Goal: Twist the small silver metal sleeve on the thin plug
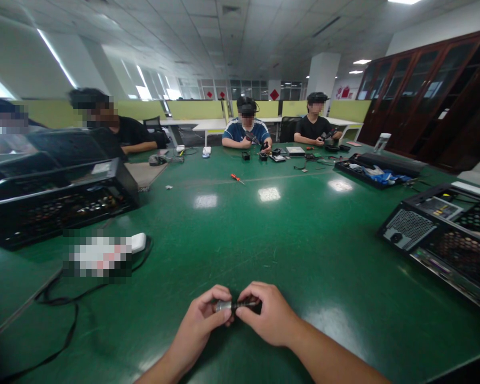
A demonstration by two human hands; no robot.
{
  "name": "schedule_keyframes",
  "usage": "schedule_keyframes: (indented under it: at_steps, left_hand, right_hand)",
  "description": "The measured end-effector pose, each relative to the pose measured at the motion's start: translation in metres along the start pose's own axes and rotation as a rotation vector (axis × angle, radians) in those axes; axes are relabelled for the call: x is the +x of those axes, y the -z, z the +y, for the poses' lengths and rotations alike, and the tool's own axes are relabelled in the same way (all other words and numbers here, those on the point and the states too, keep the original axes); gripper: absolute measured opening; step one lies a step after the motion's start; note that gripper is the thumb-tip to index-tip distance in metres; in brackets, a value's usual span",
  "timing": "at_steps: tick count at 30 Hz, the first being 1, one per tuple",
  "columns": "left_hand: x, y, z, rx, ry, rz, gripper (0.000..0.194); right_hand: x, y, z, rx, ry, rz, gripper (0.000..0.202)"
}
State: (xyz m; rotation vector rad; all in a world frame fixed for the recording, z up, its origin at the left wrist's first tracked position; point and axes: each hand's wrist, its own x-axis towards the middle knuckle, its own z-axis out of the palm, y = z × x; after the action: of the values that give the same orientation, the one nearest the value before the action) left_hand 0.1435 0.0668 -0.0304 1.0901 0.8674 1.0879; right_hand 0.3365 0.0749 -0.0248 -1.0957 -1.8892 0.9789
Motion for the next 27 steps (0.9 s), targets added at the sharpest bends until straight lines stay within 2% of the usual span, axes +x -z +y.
schedule_keyframes:
  at_steps: [10, 27]
  left_hand:
    - [0.0013, 0.0039, -0.0066, 0.005, -0.008, -0.012, 0.021]
    - [0.0007, 0.0018, -0.0013, 0.001, 0.001, 0.0, 0.02]
  right_hand:
    - [0.0006, 0.0022, -0.0016, -0.005, 0.002, -0.005, 0.008]
    - [-0.0001, 0.0052, -0.0014, -0.033, 0.011, -0.006, 0.007]
